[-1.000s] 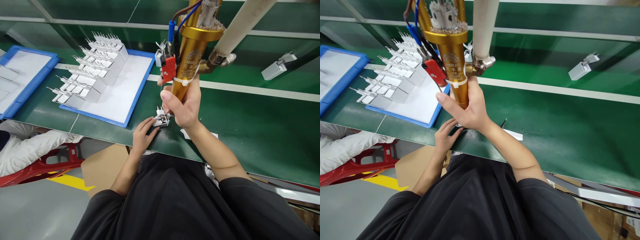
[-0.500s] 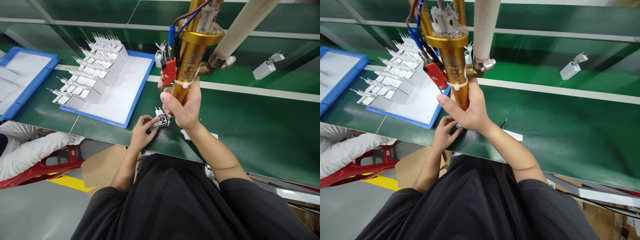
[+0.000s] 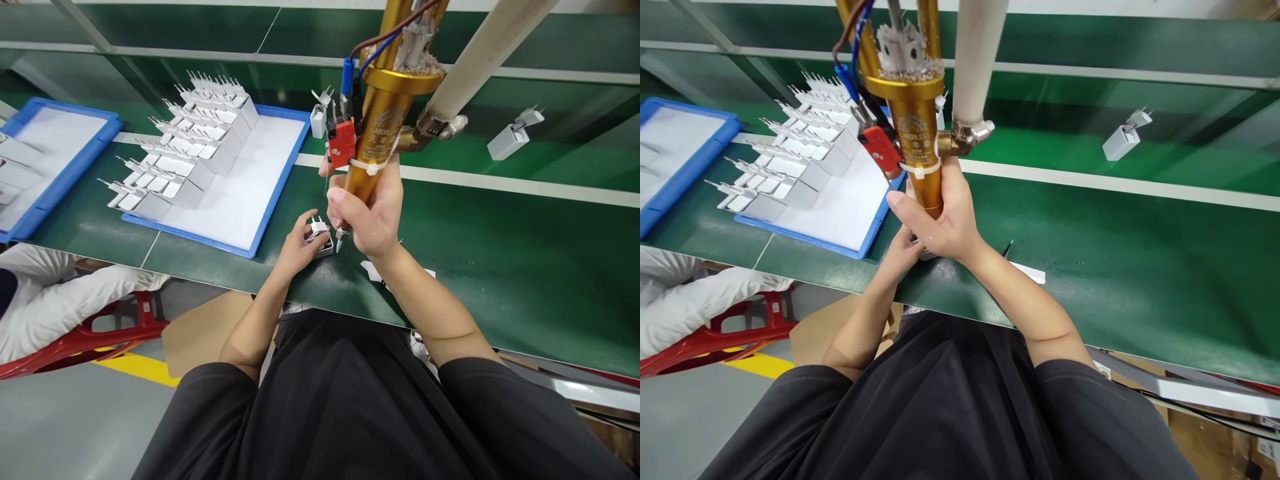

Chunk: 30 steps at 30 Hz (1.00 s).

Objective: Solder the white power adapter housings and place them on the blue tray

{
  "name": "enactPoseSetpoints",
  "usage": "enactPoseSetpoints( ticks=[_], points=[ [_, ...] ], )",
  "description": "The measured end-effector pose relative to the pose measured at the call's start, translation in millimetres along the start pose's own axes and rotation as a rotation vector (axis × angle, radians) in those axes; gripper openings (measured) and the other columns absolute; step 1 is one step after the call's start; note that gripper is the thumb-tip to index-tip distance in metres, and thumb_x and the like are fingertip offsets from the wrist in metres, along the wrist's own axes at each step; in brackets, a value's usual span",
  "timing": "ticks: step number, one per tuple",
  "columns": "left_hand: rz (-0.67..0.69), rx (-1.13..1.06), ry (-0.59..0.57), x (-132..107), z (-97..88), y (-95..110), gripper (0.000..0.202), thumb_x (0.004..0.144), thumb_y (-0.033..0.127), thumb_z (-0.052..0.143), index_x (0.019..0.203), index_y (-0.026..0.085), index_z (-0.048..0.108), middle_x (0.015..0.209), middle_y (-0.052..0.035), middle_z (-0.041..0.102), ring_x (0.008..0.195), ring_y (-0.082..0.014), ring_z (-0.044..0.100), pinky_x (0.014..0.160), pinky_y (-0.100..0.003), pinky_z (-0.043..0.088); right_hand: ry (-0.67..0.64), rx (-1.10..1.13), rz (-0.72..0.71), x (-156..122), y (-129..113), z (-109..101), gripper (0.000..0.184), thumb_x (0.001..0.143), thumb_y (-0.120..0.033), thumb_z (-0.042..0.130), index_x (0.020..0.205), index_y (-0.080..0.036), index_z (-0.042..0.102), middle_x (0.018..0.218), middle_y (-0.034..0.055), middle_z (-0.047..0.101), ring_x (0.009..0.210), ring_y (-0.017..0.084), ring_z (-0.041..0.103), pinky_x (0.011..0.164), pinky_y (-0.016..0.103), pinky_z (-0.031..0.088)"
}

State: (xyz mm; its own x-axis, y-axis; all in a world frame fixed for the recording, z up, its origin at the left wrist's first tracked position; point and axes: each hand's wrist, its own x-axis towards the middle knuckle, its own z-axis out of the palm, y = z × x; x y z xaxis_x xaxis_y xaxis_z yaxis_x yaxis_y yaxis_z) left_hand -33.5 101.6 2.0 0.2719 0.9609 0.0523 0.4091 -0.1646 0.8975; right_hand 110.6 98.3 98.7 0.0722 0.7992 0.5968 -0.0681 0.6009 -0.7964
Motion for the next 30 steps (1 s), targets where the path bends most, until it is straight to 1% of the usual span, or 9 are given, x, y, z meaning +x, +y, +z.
enactPoseSetpoints(
  ticks=[3,7,10,15,19,23,25,27,30],
  points=[
    [0.036,0.028,0.036,2,3.9,2,0.043,0.085,0.029,0.059,0.127,0.019,0.052,0.092,-0.0018,0.072,0.076,-0.0131,0.067,0.072,-0.024,0.052,0.003,0.023,-0.018,1,1,1,0.039,0.086,-0.056,0.052,0.103,-0.024,0.038,0.074,-0.0045,0.047,0.054,0.005,0.043,0.054,0.025,0.049],
    [0.141,0.17,0.129,-5,4.8,8,0.047,0.081,0.019,0.057,0.128,0.021,0.053,0.092,-0.0014,0.071,0.076,-0.0137,0.065,0.073,-0.025,0.051,-0.011,-0.028,0.01,1,0,0,0.039,0.087,-0.058,0.048,0.105,-0.024,0.039,0.08,-0.0028,0.051,0.054,0.005,0.042,0.055,0.025,0.049],
    [0.222,0.288,0.101,-9,2.6,11,0.046,0.081,0.02,0.058,0.126,0.021,0.055,0.093,-0.003,0.07,0.082,-0.0167,0.063,0.076,-0.027,0.05,-0.006,-0.051,0.008,1,-3,0,0.038,0.088,-0.058,0.047,0.104,-0.024,0.038,0.091,-0.0002,0.054,0.056,0.004,0.042,0.056,0.025,0.049],
    [0.263,0.375,0.084,-7,2.1,12,0.05,0.079,0.012,0.054,0.128,0.02,0.054,0.089,-0.0026,0.067,0.08,-0.0163,0.06,0.072,-0.025,0.048,-0.02,-0.007,-0.02,3,-4,-1,0.035,0.089,-0.054,0.048,0.102,-0.022,0.041,0.101,0.0015,0.055,0.057,0.002,0.042,0.057,0.024,0.048],
    [0.278,0.451,0.097,-7,-0.4,10,0.048,0.08,0.015,0.052,0.128,0.018,0.054,0.086,-0.0038,0.064,0.078,-0.0174,0.057,0.071,-0.027,0.046,-0.011,0.059,-0.01,4,-3,-1,0.033,0.087,-0.048,0.055,0.103,-0.022,0.041,0.098,0.0005,0.056,0.059,0.002,0.043,0.059,0.023,0.049],
    [0.401,0.545,-0.033,-12,-14.6,13,0.042,0.087,0.026,0.049,0.128,0.017,0.054,0.1,-0.008,0.064,0.095,-0.0238,0.056,0.083,-0.037,0.045,-0.011,0.062,0.01,4,-4,0,0.033,0.087,-0.047,0.055,0.105,-0.022,0.041,0.097,-0.0002,0.055,0.057,0.002,0.042,0.057,0.022,0.048],
    [0.428,0.553,-0.076,-15,-21.6,17,0.037,0.093,0.028,0.043,0.126,0.018,0.055,0.104,-0.0088,0.064,0.1,-0.024,0.055,0.087,-0.039,0.045,-0.008,0.042,0.019,4,-5,0,0.034,0.088,-0.049,0.054,0.104,-0.022,0.041,0.097,-0.0002,0.055,0.057,0.002,0.042,0.056,0.022,0.047],
    [0.448,0.541,-0.067,-17,-25.2,18,0.034,0.096,0.028,0.041,0.124,0.018,0.057,0.103,-0.009,0.065,0.101,-0.0223,0.056,0.089,-0.037,0.046,-0.003,0.027,0.026,5,-5,1,0.035,0.087,-0.051,0.053,0.104,-0.022,0.04,0.097,-0.0002,0.055,0.057,0.002,0.042,0.055,0.022,0.046],
    [0.496,0.528,0.009,-19,-24.7,14,0.028,0.095,0.03,0.048,0.118,0.017,0.06,0.098,-0.0084,0.066,0.097,-0.0203,0.058,0.086,-0.032,0.049,-0.001,0.023,0.033,6,-5,1,0.037,0.087,-0.052,0.053,0.106,-0.023,0.039,0.097,-0.0003,0.056,0.056,0.002,0.042,0.054,0.021,0.045]
  ],
)
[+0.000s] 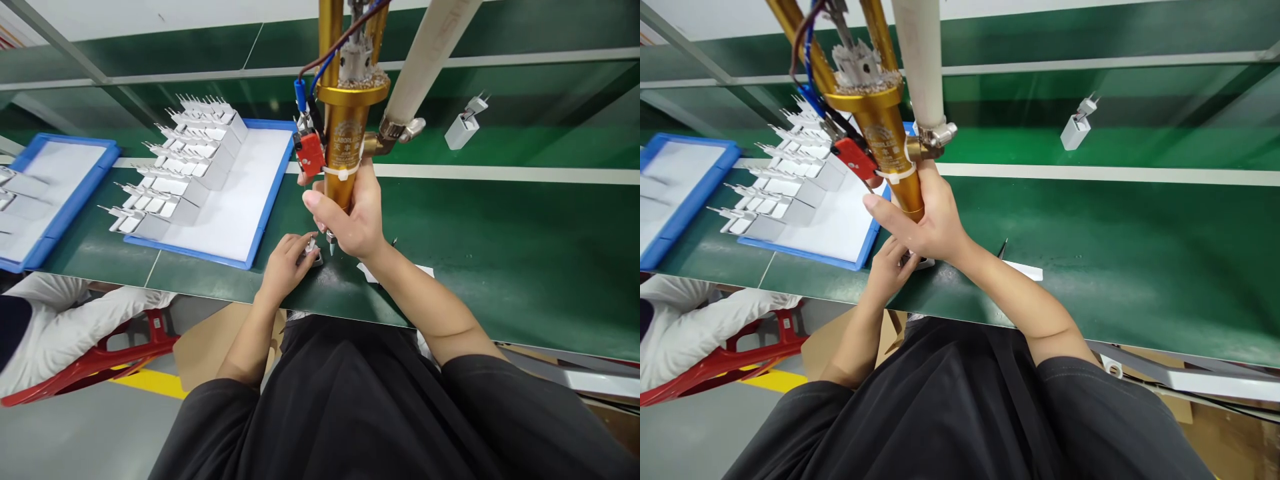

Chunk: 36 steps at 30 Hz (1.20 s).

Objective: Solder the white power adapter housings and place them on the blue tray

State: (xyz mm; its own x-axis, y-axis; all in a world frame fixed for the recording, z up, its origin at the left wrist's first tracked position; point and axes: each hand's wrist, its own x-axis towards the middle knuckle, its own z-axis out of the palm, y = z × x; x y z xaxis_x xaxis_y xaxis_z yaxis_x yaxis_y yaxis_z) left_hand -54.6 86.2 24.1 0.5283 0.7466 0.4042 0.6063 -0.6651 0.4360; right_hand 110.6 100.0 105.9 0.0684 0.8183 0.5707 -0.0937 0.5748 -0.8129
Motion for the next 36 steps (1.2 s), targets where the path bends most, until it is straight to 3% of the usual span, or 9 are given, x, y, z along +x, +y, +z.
enactPoseSetpoints(
  ticks=[4,9,11,18,23,27,31,36],
  points=[
    [0.006,0.055,0.035,-7,7.1,-4,0.023,0.092,0.033,0.056,0.108,0.018,0.062,0.094,-0.0072,0.067,0.093,-0.0196,0.06,0.081,-0.03,0.051,0.0,0.029,-0.006,1,1,0,0.039,0.086,-0.05,0.055,0.109,-0.024,0.037,0.096,-0.0009,0.057,0.055,0.002,0.044,0.054,0.022,0.045],
    [0.063,0.035,-0.135,-10,3.5,1,0.038,0.095,0.029,0.048,0.131,0.016,0.049,0.121,-0.0121,0.063,0.114,-0.0229,0.054,0.097,-0.037,0.049,-0.003,0.016,0.003,0,0,-1,0.036,0.087,-0.049,0.054,0.107,-0.024,0.038,0.097,-0.0008,0.057,0.057,0.002,0.045,0.056,0.022,0.046],
    [0.082,-0.006,-0.172,-10,0.2,3,0.04,0.097,0.025,0.044,0.136,0.017,0.046,0.122,-0.0116,0.063,0.116,-0.0222,0.053,0.1,-0.039,0.047,-0.007,-0.005,0.021,0,-1,-1,0.035,0.088,-0.049,0.053,0.107,-0.023,0.039,0.097,-0.0004,0.056,0.058,0.003,0.046,0.057,0.022,0.047],
    [0.038,-0.103,-0.118,-12,4.4,3,0.034,0.089,0.036,0.062,0.119,0.022,0.058,0.099,-0.0051,0.068,0.088,-0.0159,0.064,0.08,-0.028,0.053,0.011,0.012,0.023,2,-1,-1,0.035,0.087,-0.047,0.055,0.106,-0.022,0.039,0.097,-0.0002,0.057,0.058,0.002,0.044,0.056,0.022,0.046],
    [-0.002,0.037,-0.125,-16,15.3,14,0.032,0.091,0.042,0.057,0.114,0.019,0.056,0.1,-0.0077,0.067,0.09,-0.0186,0.067,0.075,-0.028,0.052,0.022,0.054,-0.035,3,2,-1,0.035,0.087,-0.046,0.055,0.106,-0.022,0.038,0.094,-0.0015,0.056,0.056,0.001,0.042,0.054,0.021,0.043],
    [-0.111,0.28,-0.238,-13,16.0,32,0.042,0.092,0.05,0.051,0.118,0.017,0.051,0.091,-0.0078,0.067,0.086,-0.0226,0.068,0.06,-0.028,0.048,0.027,0.045,-0.043,3,2,0,0.035,0.087,-0.047,0.055,0.105,-0.022,0.038,0.092,-0.0019,0.056,0.058,0.002,0.044,0.055,0.021,0.043],
    [-0.183,0.375,-0.346,-10,14.4,45,0.046,0.095,0.048,0.046,0.128,0.016,0.045,0.097,-0.0094,0.068,0.092,-0.0233,0.068,0.057,-0.028,0.046,0.031,0.033,-0.023,3,-1,0,0.034,0.088,-0.047,0.054,0.104,-0.022,0.038,0.091,-0.0018,0.057,0.059,0.003,0.044,0.057,0.022,0.044],
    [-0.096,0.346,-0.356,-9,17.5,37,0.05,0.097,0.046,0.042,0.133,0.012,0.041,0.106,-0.0135,0.067,0.095,-0.0242,0.066,0.063,-0.029,0.048,0.024,0.054,0.014,5,4,-3,0.032,0.086,-0.046,0.057,0.102,-0.024,0.04,0.092,-0.0016,0.057,0.056,0.004,0.043,0.055,0.024,0.043]
  ],
)
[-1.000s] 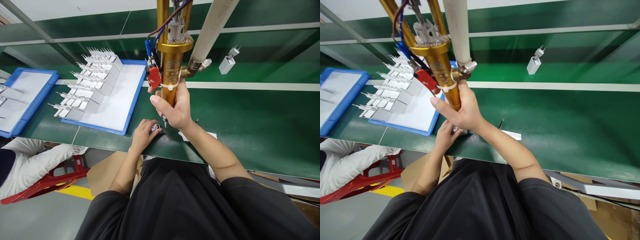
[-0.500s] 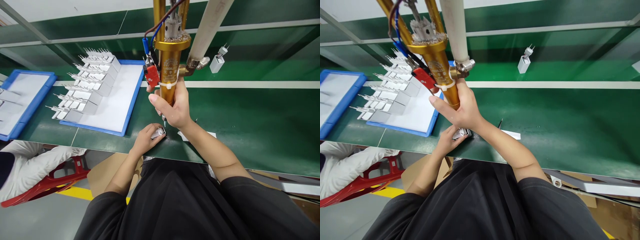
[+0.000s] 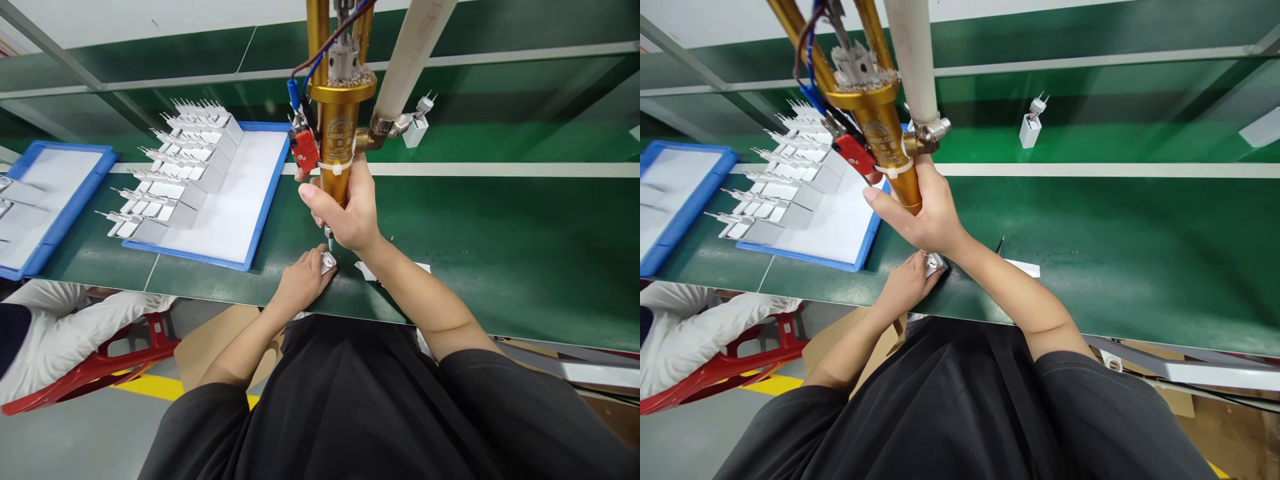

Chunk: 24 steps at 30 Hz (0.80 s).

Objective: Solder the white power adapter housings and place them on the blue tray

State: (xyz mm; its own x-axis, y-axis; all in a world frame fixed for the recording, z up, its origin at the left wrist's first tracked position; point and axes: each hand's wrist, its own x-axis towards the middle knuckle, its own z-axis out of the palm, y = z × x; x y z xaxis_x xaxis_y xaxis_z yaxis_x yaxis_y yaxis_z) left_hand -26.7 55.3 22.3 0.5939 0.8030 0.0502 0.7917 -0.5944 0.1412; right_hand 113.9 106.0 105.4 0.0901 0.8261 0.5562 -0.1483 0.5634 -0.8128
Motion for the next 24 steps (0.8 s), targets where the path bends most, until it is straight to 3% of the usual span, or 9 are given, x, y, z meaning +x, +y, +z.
enactPoseSetpoints(
  ticks=[3,7,11,14,16,19,21,24],
  points=[
    [0.019,0.013,0.108,9,3.4,-27,0.053,0.097,0.043,0.043,0.136,0.008,0.038,0.118,-0.0182,0.064,0.095,-0.0255,0.064,0.077,-0.034,0.049,0.02,0.019,0.009,3,7,-7,0.032,0.083,-0.046,0.061,0.099,-0.025,0.042,0.081,-0.0035,0.054,0.054,0.005,0.042,0.052,0.024,0.04],
    [-0.166,0.099,0.229,22,-1.2,-79,0.054,0.095,0.042,0.045,0.136,0.006,0.043,0.128,-0.0233,0.059,0.102,-0.0328,0.059,0.083,-0.043,0.045,0.001,0.071,0.004,10,14,-18,0.028,0.084,-0.041,0.062,0.098,-0.025,0.044,0.068,-0.006,0.048,0.048,0.005,0.042,0.046,0.024,0.037],
    [-0.228,0.084,0.223,28,-16.1,-114,0.067,0.09,0.05,0.052,0.14,0.007,0.04,0.121,-0.0226,0.061,0.11,-0.0367,0.052,0.087,-0.046,0.042,-0.01,0.154,-0.004,17,17,-28,0.025,0.084,-0.032,0.061,0.099,-0.024,0.043,0.085,-0.0029,0.058,0.044,0.003,0.043,0.04,0.023,0.036],
    [-0.209,-0.064,0.247,50,-36.6,-127,0.085,0.079,0.061,0.062,0.144,0.012,0.036,0.123,-0.0192,0.06,0.112,-0.0337,0.052,0.089,-0.043,0.043,0.018,0.17,0.017,22,21,-33,0.025,0.082,-0.029,0.061,0.098,-0.023,0.044,0.09,-0.0016,0.06,0.043,0.002,0.045,0.038,0.022,0.036],
    [-0.221,-0.214,0.315,86,-53.1,-135,0.075,0.079,0.056,0.064,0.138,0.014,0.043,0.117,-0.0147,0.063,0.106,-0.027,0.058,0.086,-0.037,0.046,0.04,0.15,0.04,24,23,-36,0.025,0.081,-0.03,0.061,0.097,-0.022,0.044,0.09,-0.0014,0.061,0.043,0.002,0.045,0.037,0.022,0.035],
    [-0.287,-0.272,0.402,163,-74.0,-148,0.031,0.08,0.033,0.065,0.103,0.013,0.063,0.092,-0.0086,0.069,0.088,-0.0201,0.063,0.082,-0.031,0.046,0.063,0.104,0.083,25,24,-39,0.027,0.08,-0.033,0.061,0.097,-0.022,0.044,0.089,-0.0014,0.061,0.043,0.003,0.044,0.039,0.023,0.036],
    [-0.342,-0.265,0.325,216,-81.5,-155,0.014,0.076,0.022,0.065,0.086,0.013,0.066,0.086,-0.0084,0.07,0.086,-0.0207,0.064,0.083,-0.031,0.045,0.07,0.058,0.123,24,24,-41,0.028,0.081,-0.036,0.061,0.098,-0.022,0.045,0.081,-0.0025,0.059,0.043,0.004,0.045,0.041,0.024,0.037],
    [-0.411,-0.285,0.209,274,-81.8,-158,0.01,0.07,0.016,0.068,0.079,0.011,0.067,0.088,-0.0128,0.071,0.093,-0.0259,0.065,0.086,-0.032,0.044,0.079,-0.008,0.177,23,27,-44,0.028,0.081,-0.04,0.062,0.095,-0.022,0.046,0.063,-0.0059,0.05,0.043,0.007,0.045,0.043,0.025,0.037]
  ],
)
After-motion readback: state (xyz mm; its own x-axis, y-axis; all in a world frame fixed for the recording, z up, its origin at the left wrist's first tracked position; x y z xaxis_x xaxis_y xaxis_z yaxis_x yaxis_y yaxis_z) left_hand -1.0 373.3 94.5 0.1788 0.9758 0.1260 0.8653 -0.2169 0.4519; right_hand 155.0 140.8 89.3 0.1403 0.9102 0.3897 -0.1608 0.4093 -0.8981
